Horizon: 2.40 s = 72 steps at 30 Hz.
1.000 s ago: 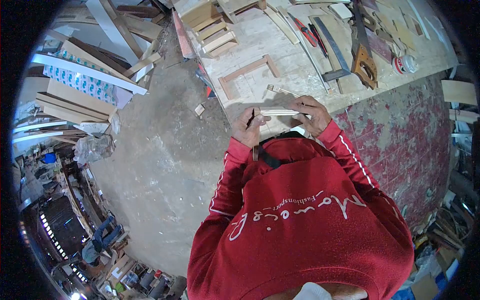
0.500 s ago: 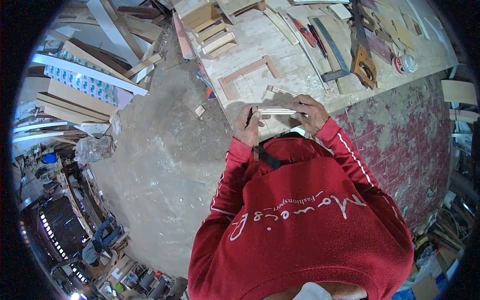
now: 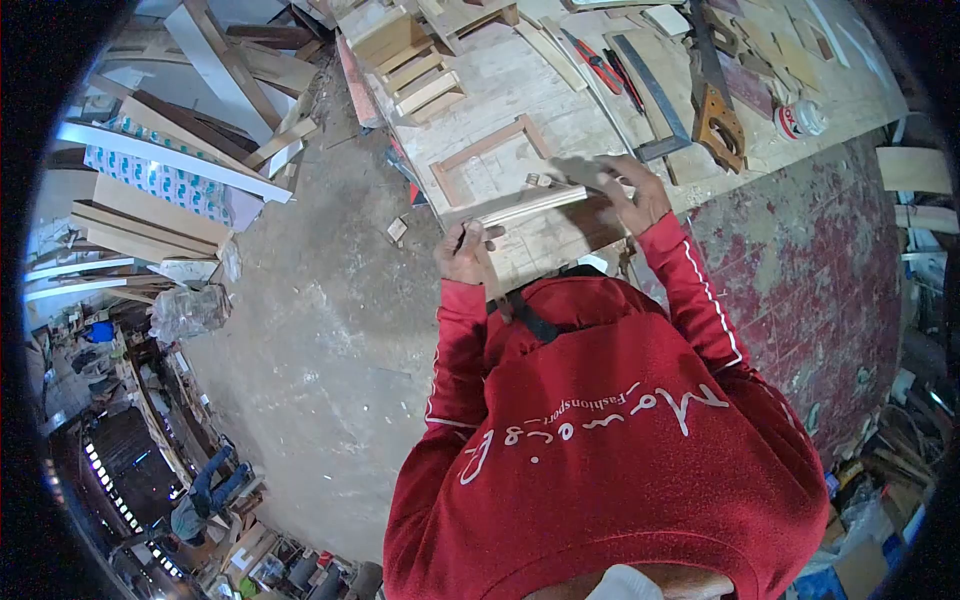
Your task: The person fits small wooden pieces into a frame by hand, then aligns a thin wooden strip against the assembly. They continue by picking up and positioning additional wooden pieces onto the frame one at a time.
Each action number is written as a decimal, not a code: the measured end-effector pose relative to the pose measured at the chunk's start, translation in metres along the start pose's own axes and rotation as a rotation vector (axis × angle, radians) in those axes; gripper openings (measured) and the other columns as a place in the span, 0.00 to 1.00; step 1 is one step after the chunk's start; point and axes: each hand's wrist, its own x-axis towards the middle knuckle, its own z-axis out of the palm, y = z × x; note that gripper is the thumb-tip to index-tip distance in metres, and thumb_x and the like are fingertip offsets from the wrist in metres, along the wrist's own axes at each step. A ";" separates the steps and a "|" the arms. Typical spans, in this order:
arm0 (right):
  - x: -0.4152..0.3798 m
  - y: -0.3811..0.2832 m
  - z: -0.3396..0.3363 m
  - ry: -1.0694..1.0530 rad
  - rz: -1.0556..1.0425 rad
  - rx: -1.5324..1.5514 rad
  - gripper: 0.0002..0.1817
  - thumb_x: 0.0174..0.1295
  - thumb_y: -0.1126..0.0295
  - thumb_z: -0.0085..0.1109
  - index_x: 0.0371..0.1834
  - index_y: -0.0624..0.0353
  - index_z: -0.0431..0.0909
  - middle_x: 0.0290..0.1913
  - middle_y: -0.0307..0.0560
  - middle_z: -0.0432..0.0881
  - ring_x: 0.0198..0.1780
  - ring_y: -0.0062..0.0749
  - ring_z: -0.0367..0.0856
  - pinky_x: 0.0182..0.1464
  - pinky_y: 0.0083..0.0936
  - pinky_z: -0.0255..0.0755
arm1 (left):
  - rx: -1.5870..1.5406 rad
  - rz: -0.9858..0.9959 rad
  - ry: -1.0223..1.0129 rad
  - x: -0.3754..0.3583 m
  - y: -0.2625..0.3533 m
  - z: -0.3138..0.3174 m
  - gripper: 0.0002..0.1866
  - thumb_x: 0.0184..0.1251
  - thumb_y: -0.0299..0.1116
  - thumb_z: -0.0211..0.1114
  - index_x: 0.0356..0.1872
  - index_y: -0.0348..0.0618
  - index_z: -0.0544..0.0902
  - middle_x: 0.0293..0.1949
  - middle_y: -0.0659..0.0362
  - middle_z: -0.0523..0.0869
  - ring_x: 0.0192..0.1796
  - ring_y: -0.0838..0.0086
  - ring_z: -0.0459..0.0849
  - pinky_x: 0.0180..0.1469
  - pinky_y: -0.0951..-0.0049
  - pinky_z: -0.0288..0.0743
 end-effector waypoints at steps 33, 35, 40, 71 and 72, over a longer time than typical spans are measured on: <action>-0.030 0.013 0.051 0.070 0.409 -0.009 0.13 0.53 0.67 0.57 0.40 0.58 0.69 0.30 0.55 0.78 0.34 0.49 0.77 0.39 0.35 0.70 | -0.121 -0.085 0.113 0.038 -0.009 -0.019 0.16 0.61 0.32 0.60 0.44 0.31 0.73 0.38 0.43 0.82 0.37 0.60 0.84 0.33 0.71 0.75; -0.031 0.015 0.054 0.106 0.378 0.030 0.13 0.54 0.66 0.56 0.40 0.58 0.70 0.31 0.55 0.78 0.34 0.49 0.77 0.39 0.35 0.70 | -0.116 -0.088 0.115 0.037 -0.007 -0.018 0.16 0.61 0.33 0.61 0.44 0.30 0.73 0.38 0.43 0.82 0.37 0.60 0.84 0.33 0.71 0.75; -0.032 0.006 0.055 0.139 0.424 0.085 0.12 0.54 0.66 0.57 0.39 0.58 0.71 0.32 0.56 0.78 0.36 0.46 0.78 0.40 0.33 0.70 | -0.121 -0.081 0.116 0.036 -0.010 -0.018 0.17 0.60 0.34 0.61 0.43 0.30 0.73 0.38 0.42 0.82 0.37 0.59 0.84 0.34 0.69 0.76; -0.027 0.010 0.043 0.199 0.295 0.468 0.23 0.55 0.79 0.54 0.56 0.56 0.71 0.41 0.41 0.77 0.42 0.24 0.74 0.46 0.19 0.69 | -0.097 0.017 -0.110 0.032 -0.014 -0.015 0.13 0.64 0.34 0.57 0.44 0.37 0.75 0.36 0.55 0.81 0.35 0.66 0.83 0.38 0.68 0.77; -0.026 0.011 0.042 0.201 0.295 0.468 0.23 0.55 0.79 0.54 0.56 0.56 0.71 0.41 0.41 0.77 0.42 0.24 0.74 0.46 0.19 0.69 | -0.093 0.018 -0.118 0.032 -0.014 -0.015 0.13 0.64 0.34 0.56 0.45 0.37 0.75 0.37 0.55 0.81 0.36 0.66 0.83 0.38 0.68 0.77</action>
